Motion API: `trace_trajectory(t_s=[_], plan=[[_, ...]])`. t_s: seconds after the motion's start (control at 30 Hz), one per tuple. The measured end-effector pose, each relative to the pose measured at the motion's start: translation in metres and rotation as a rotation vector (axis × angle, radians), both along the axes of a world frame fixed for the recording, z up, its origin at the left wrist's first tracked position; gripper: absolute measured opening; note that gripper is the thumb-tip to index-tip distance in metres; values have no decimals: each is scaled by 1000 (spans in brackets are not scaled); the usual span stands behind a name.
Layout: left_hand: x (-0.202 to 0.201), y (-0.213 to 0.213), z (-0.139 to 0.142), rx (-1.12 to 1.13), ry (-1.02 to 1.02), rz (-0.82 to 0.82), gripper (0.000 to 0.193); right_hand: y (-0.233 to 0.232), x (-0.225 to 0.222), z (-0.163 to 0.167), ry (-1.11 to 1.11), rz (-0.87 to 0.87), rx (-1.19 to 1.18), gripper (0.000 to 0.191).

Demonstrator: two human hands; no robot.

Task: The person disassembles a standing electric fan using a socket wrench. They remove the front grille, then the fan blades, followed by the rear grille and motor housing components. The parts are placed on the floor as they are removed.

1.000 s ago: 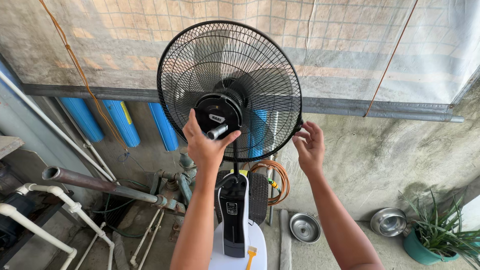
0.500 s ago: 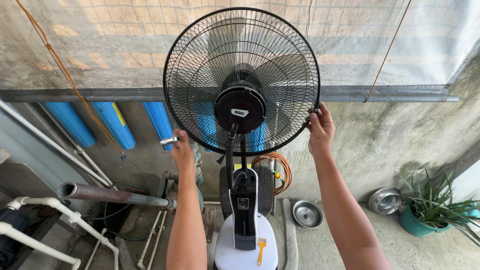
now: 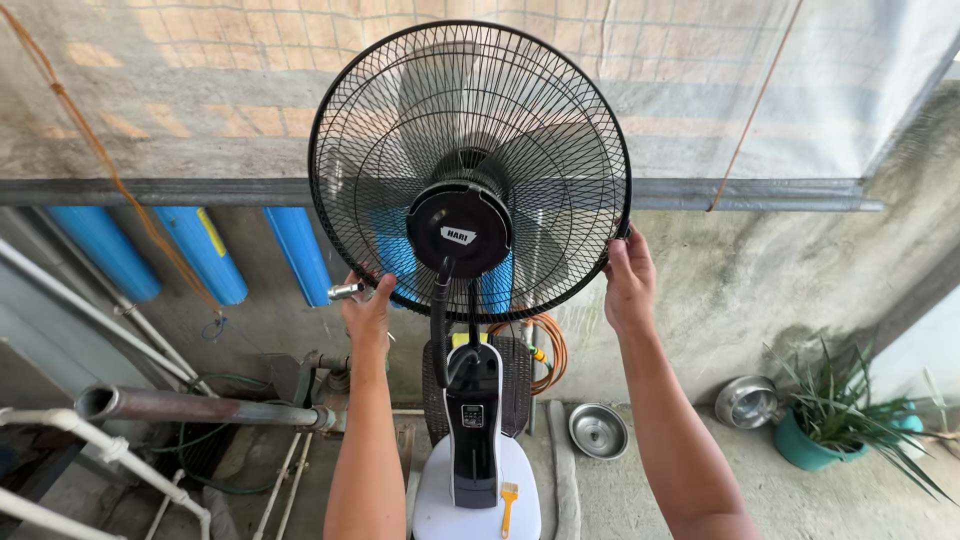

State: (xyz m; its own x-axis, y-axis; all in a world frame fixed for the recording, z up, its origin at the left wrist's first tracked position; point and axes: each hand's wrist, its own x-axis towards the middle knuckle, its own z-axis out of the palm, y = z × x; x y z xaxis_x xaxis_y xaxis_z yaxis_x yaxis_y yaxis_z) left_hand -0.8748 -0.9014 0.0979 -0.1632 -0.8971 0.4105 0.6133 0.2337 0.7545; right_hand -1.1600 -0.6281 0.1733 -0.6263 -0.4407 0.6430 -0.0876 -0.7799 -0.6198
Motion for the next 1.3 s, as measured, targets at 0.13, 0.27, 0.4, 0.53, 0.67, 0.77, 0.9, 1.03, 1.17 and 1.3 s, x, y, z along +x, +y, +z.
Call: trace_trajectory(t_s=[0.13, 0.27, 0.4, 0.53, 0.67, 0.77, 0.9, 1.03, 1.17, 1.3], plan=[[0, 4, 4, -16, 14, 50, 97, -6, -2, 10, -75, 106, -65, 35], [-7, 1, -1, -14, -113, 202, 90, -8, -3, 13, -81, 126, -109, 34], [-25, -4, -9, -47, -32, 241, 90, -6, -6, 16, -126, 120, -61, 25], [-34, -5, -7, -43, -25, 254, 90, -12, -2, 20, -150, -69, -13, 23], [-35, 5, 3, -53, -24, 270, 95, -20, 16, 23, -161, -230, -33, 24], [-30, 15, 9, -55, 12, 219, 104, -25, 29, 28, -85, -398, 17, 29], [-23, 22, 17, 3, -52, 215, 112, -37, 42, 32, -27, -571, 36, 30], [-14, 29, 25, 8, -114, 242, 112, -54, 40, 30, -28, -756, 9, 24], [-4, 39, 39, 14, -202, 274, 112, -62, 27, 20, -101, -804, 43, 25], [4, 54, 42, 35, -288, 287, 109, -60, 15, 5, -157, -746, 109, 29]])
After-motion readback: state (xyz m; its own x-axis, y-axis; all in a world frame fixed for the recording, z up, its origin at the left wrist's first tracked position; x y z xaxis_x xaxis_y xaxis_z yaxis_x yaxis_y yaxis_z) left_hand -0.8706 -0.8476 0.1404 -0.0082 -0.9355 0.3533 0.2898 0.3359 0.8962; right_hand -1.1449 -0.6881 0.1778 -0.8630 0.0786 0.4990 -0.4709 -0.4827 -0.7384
